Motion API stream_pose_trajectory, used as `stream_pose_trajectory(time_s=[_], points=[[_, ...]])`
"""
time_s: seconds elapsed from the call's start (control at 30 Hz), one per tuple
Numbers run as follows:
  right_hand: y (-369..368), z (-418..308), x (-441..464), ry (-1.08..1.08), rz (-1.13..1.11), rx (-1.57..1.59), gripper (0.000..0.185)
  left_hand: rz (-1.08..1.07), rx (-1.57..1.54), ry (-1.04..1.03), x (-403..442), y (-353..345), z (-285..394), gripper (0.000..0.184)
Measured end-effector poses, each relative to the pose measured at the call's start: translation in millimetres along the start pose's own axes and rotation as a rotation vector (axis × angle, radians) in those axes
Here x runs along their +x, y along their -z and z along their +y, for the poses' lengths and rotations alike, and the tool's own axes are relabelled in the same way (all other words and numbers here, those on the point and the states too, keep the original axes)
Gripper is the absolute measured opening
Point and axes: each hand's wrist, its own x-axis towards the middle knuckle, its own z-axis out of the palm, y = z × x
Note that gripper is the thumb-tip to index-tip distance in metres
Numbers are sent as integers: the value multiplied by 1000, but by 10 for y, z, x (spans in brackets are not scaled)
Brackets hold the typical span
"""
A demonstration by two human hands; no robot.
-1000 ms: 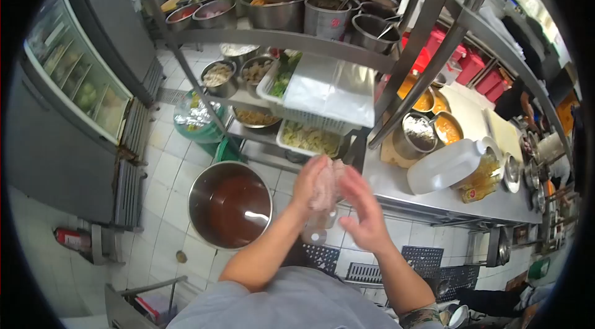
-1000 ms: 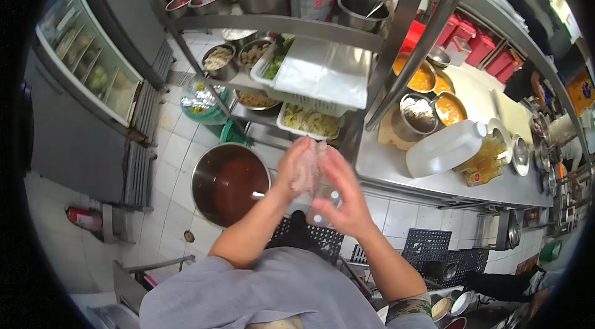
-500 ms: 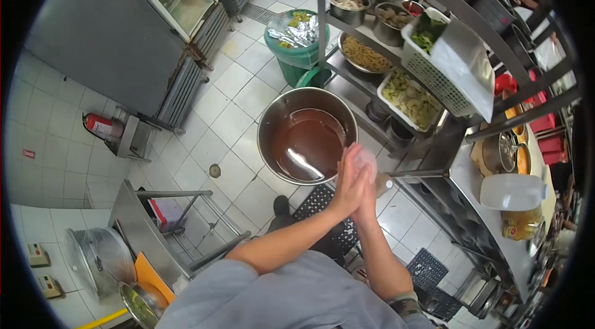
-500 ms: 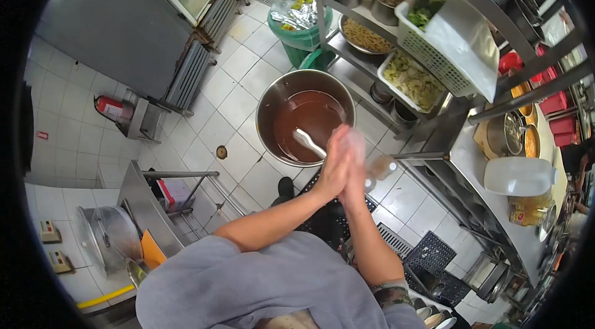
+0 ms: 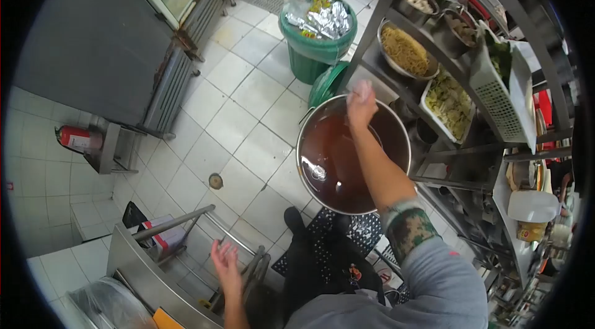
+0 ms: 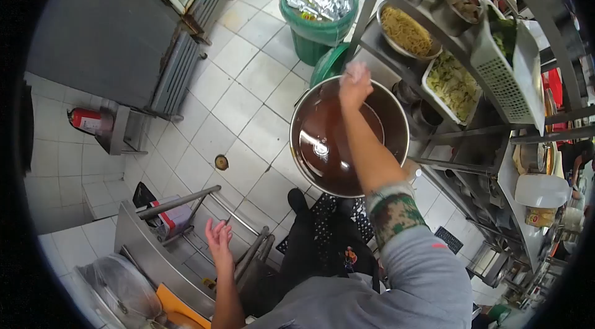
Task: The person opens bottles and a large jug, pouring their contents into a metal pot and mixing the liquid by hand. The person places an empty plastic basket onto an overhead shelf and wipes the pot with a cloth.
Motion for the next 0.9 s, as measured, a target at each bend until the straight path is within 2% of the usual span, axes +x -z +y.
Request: stream_pose_trajectory(time_s=[0.07,0.1,0.17,0.3,0.4,0.53,0.63,0.7,0.77,0.83,0.9], points=[[-273,-256,-383,-117,-72,-60,62,60,18,29,-69,294,-145,60],[-276,-436,-533,-184,-168,45,62,68,32,77,-110,393,-196,60],[-180,-724,-885,-114,-294,28,62,86,56,170,-190,509,-302,58],[350,-1224,-1603,143,-660,-160,54,-46,73,221,-197,433,-468,56],[717,-1218,-1906,353,-810,-180,52,-125,111,180,-129,322,-648,53],[1476,-967,-2083,510,-1125,-156,51,-180,106,122,-96,155,-597,52],[2269,-537,-2018,728,-1274,-138,46,-188,130,122,-107,147,-595,52],[2788,-345,-1674,816,-1447,-132,39,-165,146,117,-112,207,-689,51],[3092,-263,-1370,666,-1600,-343,36,-141,171,112,-155,256,-746,50],[2888,16,-951,428,-1818,-8,39,-112,162,120,-166,227,-866,48],[2546,-582,-716,344,-1468,78,44,-90,131,137,-140,131,-1053,46]])
